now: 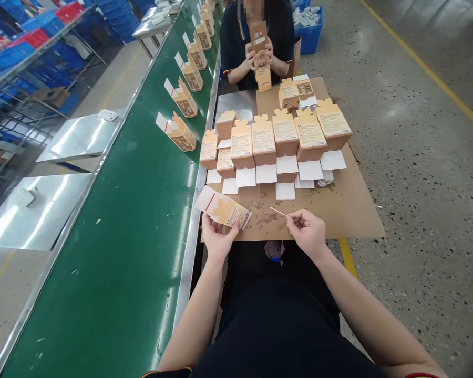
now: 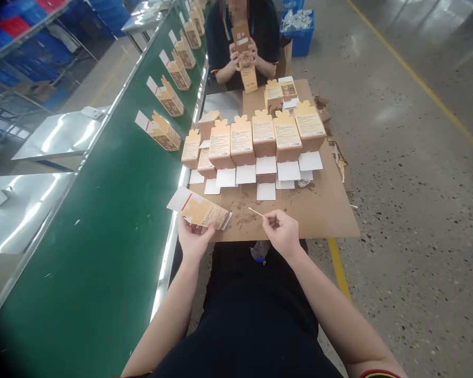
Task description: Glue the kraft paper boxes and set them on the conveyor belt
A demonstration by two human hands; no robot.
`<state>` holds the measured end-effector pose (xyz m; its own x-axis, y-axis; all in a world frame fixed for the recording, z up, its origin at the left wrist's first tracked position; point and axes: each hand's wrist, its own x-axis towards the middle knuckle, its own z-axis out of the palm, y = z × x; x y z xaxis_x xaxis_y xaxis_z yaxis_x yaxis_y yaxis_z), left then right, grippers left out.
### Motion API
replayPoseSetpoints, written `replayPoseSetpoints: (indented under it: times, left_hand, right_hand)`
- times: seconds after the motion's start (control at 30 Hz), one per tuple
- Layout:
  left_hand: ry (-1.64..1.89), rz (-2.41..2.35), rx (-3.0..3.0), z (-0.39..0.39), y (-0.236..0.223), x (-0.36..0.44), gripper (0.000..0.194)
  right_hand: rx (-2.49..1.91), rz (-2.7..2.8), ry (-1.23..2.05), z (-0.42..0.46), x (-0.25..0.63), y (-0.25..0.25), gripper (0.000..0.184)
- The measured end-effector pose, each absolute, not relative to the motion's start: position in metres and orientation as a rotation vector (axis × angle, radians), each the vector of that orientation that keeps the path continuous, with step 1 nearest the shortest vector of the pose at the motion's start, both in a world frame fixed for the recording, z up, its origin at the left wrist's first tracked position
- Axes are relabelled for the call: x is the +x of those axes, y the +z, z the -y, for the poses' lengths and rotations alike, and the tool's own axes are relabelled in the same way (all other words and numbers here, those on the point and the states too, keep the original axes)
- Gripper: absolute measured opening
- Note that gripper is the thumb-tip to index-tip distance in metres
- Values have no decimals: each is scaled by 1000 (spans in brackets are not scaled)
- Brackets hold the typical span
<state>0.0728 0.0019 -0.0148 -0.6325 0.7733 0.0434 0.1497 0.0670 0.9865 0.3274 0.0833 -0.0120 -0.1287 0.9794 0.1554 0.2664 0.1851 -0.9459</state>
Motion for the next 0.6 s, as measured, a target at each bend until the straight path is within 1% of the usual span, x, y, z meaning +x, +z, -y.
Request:
replayPoseSetpoints:
  times: [0.07, 0.13, 0.27, 0.4, 0.53, 0.6]
  left_hand:
    - [1555, -1871, 967, 0, -14, 76, 80]
    - [1523, -1911, 1009, 1, -13, 76, 76]
    - [1511, -1939, 1044, 1, -12, 74, 82]
    - [1506, -1935, 1051, -2, -16, 75, 80]
    - [1579, -1916, 1053, -7, -25, 77, 84]
    - [1625, -1928, 1056, -5, -27, 66, 85]
  right_hand:
    - [-1245, 1546, 991, -80, 334, -10, 30]
    - [-1262, 1526, 975, -76, 339, -9, 31]
    - [-1267, 1498, 958, -72, 342, -6, 28]
    - [-1208, 1490, 965, -68, 337, -4, 25]
    - [-1111, 1524, 965, -66, 329, -6, 28]
    - [-1096, 1524, 937, -66, 327, -9, 30]
